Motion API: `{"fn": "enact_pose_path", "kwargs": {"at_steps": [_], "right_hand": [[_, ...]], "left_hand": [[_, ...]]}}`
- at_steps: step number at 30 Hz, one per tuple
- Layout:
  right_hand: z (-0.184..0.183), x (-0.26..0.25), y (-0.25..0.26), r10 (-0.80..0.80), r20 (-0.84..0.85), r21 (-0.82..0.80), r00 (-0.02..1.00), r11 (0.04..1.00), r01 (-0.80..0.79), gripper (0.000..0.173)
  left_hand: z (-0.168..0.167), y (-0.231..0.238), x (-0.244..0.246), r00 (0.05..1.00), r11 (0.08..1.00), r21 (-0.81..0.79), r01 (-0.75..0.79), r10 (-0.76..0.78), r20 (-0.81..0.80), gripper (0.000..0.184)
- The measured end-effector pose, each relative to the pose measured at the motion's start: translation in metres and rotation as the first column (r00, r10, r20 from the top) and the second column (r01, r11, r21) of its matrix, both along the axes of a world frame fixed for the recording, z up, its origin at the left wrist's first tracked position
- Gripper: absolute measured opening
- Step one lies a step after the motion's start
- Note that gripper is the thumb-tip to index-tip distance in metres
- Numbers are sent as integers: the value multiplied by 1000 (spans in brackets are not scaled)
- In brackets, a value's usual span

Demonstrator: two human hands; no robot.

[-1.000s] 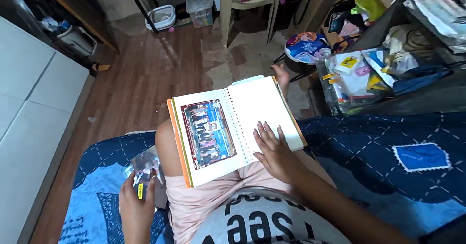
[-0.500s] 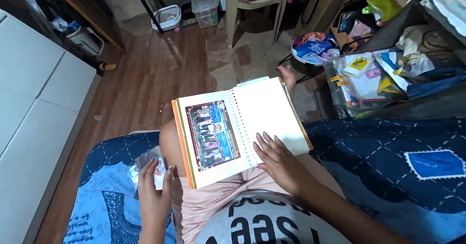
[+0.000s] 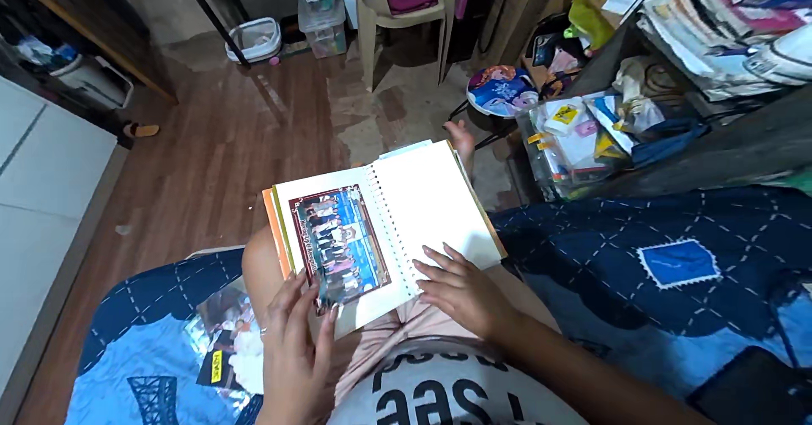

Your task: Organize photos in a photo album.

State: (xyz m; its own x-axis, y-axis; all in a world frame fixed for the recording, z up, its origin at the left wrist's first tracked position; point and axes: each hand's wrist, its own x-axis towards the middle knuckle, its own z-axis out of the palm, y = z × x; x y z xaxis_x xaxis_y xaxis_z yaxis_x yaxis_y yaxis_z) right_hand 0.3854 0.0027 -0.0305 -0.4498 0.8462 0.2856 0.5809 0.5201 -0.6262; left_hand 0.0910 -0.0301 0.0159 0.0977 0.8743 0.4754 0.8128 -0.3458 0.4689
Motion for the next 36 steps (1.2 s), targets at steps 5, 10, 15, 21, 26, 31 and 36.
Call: {"fn": "enact_pose_path", "kwargs": {"at_steps": [5, 10, 15, 21, 26, 31, 36], "right_hand": [[19, 8, 67, -81, 74, 89, 994, 993, 75, 37], [21, -7, 166, 32, 206, 62, 978, 997, -46, 56], [6, -21, 197, 148, 391, 12, 908, 986, -166, 62], [-7, -19, 190, 54, 404, 137, 913, 983, -118, 59], [-12, -14, 187, 3, 373, 220, 928, 971, -92, 57], [-20, -14, 188, -39, 304, 328, 952, 942, -66, 54], [-24, -13, 186, -52, 165, 341, 985, 940, -8, 46]], "left_hand": [[-26, 10, 9, 958, 994, -24, -103, 93, -272, 82], [-39, 14, 9, 937, 989, 31, -143, 146, -317, 90], [-42, 13, 8, 930, 983, 40, -177, 181, -319, 89], [-46, 15, 7, 917, 981, 49, -189, 194, -348, 89], [-48, 17, 9, 912, 980, 69, -189, 201, -357, 88], [-49, 15, 9, 910, 977, 74, -198, 211, -357, 88], [-49, 15, 10, 906, 977, 78, -200, 215, -366, 88]]}}
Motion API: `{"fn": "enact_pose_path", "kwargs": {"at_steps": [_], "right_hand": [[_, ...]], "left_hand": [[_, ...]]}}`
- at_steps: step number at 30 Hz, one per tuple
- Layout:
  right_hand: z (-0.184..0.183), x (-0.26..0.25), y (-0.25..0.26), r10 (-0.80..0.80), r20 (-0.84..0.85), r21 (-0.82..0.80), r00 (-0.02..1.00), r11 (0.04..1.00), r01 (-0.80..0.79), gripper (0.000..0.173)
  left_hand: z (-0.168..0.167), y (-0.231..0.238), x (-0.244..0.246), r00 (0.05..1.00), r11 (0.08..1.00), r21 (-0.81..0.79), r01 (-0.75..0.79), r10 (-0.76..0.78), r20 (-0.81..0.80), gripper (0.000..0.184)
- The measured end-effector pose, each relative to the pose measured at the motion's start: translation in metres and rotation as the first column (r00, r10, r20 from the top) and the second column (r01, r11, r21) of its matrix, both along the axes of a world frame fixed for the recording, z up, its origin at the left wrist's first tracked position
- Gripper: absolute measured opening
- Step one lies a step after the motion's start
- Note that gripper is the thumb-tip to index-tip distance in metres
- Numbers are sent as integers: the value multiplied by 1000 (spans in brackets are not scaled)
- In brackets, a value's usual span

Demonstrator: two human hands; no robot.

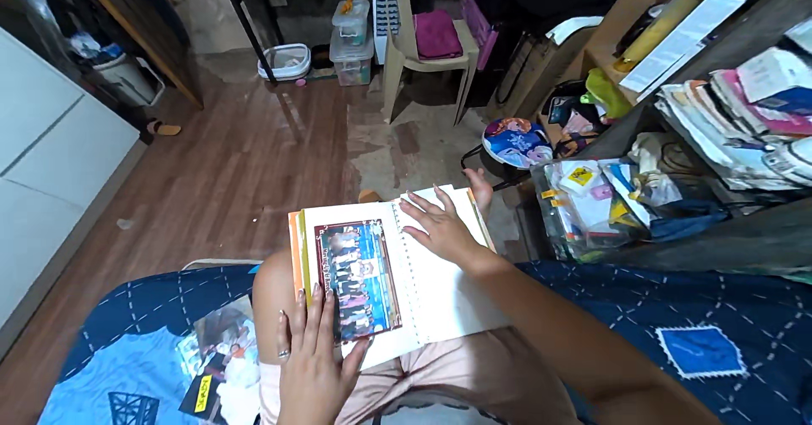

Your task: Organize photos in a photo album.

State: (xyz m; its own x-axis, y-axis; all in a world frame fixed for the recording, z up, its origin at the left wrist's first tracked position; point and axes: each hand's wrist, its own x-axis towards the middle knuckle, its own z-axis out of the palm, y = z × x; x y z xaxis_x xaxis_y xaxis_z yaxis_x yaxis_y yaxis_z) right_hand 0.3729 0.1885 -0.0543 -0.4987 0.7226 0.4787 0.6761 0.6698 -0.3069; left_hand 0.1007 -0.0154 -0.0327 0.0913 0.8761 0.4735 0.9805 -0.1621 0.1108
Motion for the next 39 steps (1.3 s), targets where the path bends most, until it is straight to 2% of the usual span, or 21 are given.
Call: {"fn": "enact_pose_path", "kwargs": {"at_steps": [2, 4, 7, 9, 12, 19, 24, 27, 31, 33, 35, 37, 39], "right_hand": [[9, 0, 4, -54, -135, -121, 989, 992, 37, 36], [28, -3, 11, -186, -160, -324, 969, 937, 126, 35], [56, -14, 30, -359, -102, -684, 928, 702, 196, 54], [58, -24, 41, -434, -94, -808, 896, 559, 186, 66], [54, -35, 49, -452, -78, -861, 889, 480, 169, 71], [61, -43, 47, -478, -35, -885, 878, 422, 195, 66], [64, -42, 48, -493, -51, -918, 868, 366, 154, 70], [66, -44, 50, -470, -12, -909, 883, 373, 186, 64], [66, -41, 48, -411, 40, -863, 911, 445, 239, 55], [69, -35, 46, -325, 40, -834, 945, 510, 211, 51], [76, -29, 44, -173, 92, -782, 981, 597, 179, 51], [82, -26, 42, -43, 223, -709, 974, 679, 192, 51], [83, -23, 39, 49, 403, -587, 914, 780, 217, 49]], "left_hand": [[-1, 0, -1, 1000, 1000, 1, -3, 3, -1, 88], [-3, 0, 0, 1000, 1000, 5, -3, 3, 0, 88], [-3, 0, 2, 1000, 1000, 4, -5, 5, -2, 88], [-2, 0, 2, 1000, 1000, 5, -10, 10, -8, 88], [-1, 0, 2, 1000, 1000, 15, -15, 15, -6, 88], [-2, 1, 1, 1000, 1000, 20, -12, 12, 9, 89], [-4, 1, 1, 1000, 1000, 15, -27, 27, -6, 89], [-4, 2, 1, 1000, 1000, 19, -22, 22, 17, 88], [-7, 1, 0, 999, 1000, 20, -18, 17, 43, 88], [-6, 2, 0, 999, 1000, 20, -22, 22, 34, 88], [-5, 2, 0, 999, 1000, 19, -21, 20, 26, 88], [-5, 1, 0, 1000, 999, 27, -18, 18, 19, 88], [-5, 2, 1, 1000, 999, 33, -16, 16, 17, 87]]}}
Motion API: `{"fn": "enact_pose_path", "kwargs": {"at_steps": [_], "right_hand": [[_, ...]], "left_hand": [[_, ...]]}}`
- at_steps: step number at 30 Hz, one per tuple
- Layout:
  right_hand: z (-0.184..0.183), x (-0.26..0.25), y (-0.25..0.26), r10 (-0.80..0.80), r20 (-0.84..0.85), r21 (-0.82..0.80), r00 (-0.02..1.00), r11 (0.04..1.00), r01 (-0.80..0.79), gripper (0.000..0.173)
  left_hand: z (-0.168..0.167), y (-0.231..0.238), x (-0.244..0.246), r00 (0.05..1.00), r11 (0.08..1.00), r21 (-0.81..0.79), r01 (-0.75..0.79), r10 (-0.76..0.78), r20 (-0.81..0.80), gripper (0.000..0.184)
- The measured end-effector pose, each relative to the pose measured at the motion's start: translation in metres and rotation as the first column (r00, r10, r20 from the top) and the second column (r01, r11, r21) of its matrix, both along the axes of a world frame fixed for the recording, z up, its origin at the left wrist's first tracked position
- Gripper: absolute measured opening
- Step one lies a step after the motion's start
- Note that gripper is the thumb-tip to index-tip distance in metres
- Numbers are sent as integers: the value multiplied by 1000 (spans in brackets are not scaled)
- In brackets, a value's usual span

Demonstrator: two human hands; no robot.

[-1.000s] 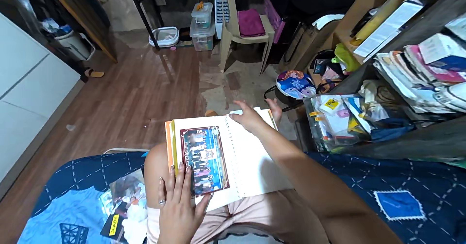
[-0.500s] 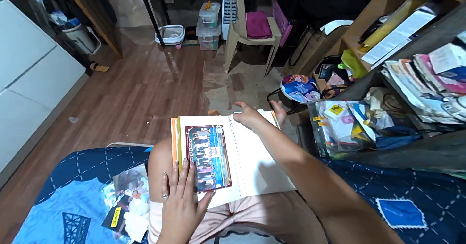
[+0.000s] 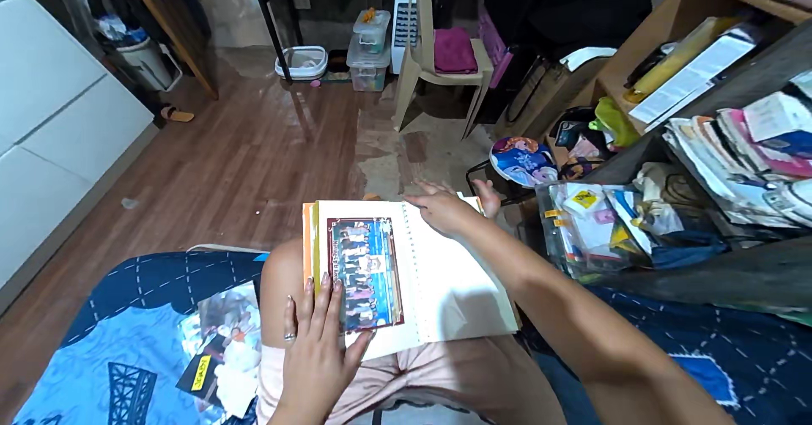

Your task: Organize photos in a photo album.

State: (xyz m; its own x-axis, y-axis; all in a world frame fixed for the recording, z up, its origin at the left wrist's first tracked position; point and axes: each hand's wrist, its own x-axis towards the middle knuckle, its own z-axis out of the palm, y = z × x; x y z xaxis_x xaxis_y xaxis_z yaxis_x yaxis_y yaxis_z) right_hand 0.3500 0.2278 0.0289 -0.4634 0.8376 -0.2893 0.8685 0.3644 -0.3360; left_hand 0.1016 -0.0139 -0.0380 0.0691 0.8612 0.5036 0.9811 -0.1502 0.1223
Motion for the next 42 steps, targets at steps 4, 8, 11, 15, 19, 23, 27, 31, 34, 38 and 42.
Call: {"fn": "enact_pose_path", "kwargs": {"at_steps": [4, 8, 11, 15, 19, 23, 27, 31, 34, 38, 42], "right_hand": [[-9, 11, -5, 236, 195, 247, 952, 927, -281, 57], [-16, 19, -12, 319, 197, 291, 927, 884, -366, 61], [-21, 28, -12, 328, 194, 303, 925, 876, -374, 64], [-29, 33, -20, 304, 214, 344, 928, 866, -363, 60], [-43, 36, -28, 286, 186, 423, 940, 840, -339, 54], [-44, 29, -34, 221, 133, 420, 966, 870, -257, 53], [-53, 26, -34, 119, 22, 429, 993, 896, -117, 54], [-66, 36, -43, -232, -185, 409, 955, 865, 290, 46], [-82, 51, -61, -389, -328, 397, 861, 770, 500, 60], [-94, 58, -77, -443, -377, 318, 813, 763, 563, 67], [-95, 59, -70, -432, -360, 298, 827, 787, 540, 67]], "left_hand": [[1, 0, 1, 1000, 1000, -3, -7, 7, -1, 88], [1, -1, -1, 1000, 1000, -16, -12, 12, -8, 89], [1, 0, 0, 1000, 1000, -16, -13, 13, -19, 89], [2, 1, 0, 999, 1000, -8, -6, 6, -33, 89], [8, -4, 2, 999, 999, -49, -13, 11, -40, 89], [57, 12, 23, 996, 996, -70, 61, -66, -67, 67], [109, 75, 75, 967, 873, -435, 222, -253, -14, 59], [97, 155, 123, 962, 620, -784, -19, -202, -184, 91], [63, 172, 133, 948, 715, -691, -105, -138, -287, 109], [41, 167, 140, 938, 820, -563, -100, -111, -328, 107], [48, 173, 142, 938, 769, -632, -98, -140, -316, 101]]}}
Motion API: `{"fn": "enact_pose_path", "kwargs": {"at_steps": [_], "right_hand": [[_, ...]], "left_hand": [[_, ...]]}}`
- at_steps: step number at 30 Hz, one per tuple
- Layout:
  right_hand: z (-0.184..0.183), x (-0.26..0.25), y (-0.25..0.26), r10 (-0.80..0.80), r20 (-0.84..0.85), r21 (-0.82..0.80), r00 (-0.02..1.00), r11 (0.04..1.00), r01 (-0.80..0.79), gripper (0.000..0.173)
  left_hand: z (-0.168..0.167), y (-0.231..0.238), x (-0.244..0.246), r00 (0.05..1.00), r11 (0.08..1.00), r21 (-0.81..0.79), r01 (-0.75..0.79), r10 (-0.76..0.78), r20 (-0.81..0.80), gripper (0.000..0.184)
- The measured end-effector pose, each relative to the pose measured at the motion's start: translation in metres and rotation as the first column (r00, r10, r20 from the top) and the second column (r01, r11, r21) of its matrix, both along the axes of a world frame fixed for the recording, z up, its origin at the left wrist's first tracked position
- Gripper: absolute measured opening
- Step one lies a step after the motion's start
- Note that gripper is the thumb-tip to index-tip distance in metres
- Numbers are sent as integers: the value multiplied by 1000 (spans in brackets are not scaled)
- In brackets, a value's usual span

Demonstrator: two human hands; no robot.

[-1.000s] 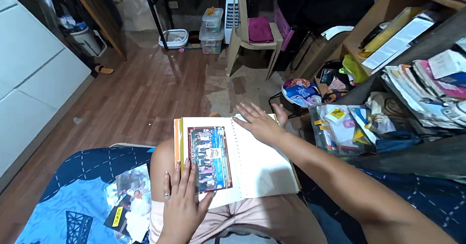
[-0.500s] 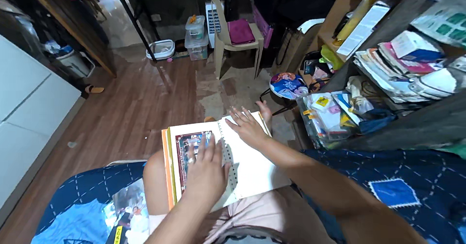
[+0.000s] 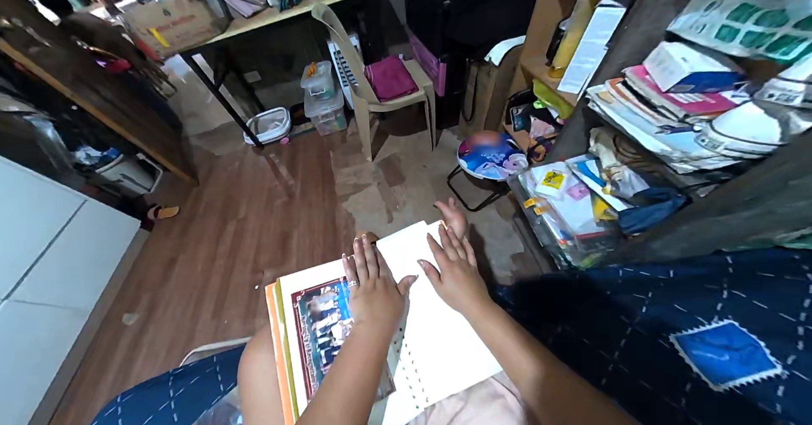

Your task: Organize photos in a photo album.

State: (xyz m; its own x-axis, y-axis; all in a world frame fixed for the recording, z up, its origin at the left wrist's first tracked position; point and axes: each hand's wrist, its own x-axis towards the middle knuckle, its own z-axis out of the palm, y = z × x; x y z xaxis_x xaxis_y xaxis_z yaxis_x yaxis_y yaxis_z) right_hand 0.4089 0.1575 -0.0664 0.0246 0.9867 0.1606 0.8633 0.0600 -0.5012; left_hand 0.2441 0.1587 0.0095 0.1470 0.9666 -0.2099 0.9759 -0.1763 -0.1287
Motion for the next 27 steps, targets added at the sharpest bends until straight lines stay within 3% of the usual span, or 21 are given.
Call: {"fn": "enact_pose_path", "kwargs": {"at_steps": [10, 16, 22, 25, 27], "right_hand": [[-8, -2, -1, -11, -3, 83, 1000, 996, 11, 66], [-10, -3, 0, -5, 4, 121, 1000, 993, 5, 66], [-10, -4, -1, -14, -10, 117, 1000, 993, 15, 66], [-11, -3, 0, 0, -69, 157, 998, 987, 11, 65], [-10, -1, 2, 39, -171, 198, 984, 980, -4, 55]], "left_hand": [[-8, -1, -2, 996, 996, 23, 88, -87, -6, 85], [-9, -6, -2, 987, 990, 31, 141, -143, 79, 71], [1, -3, 3, 995, 992, -100, 83, -76, 67, 82], [6, -6, 4, 944, 986, -106, 129, -90, 316, 71], [13, -12, 11, 819, 964, -155, 217, -94, 566, 65]]}}
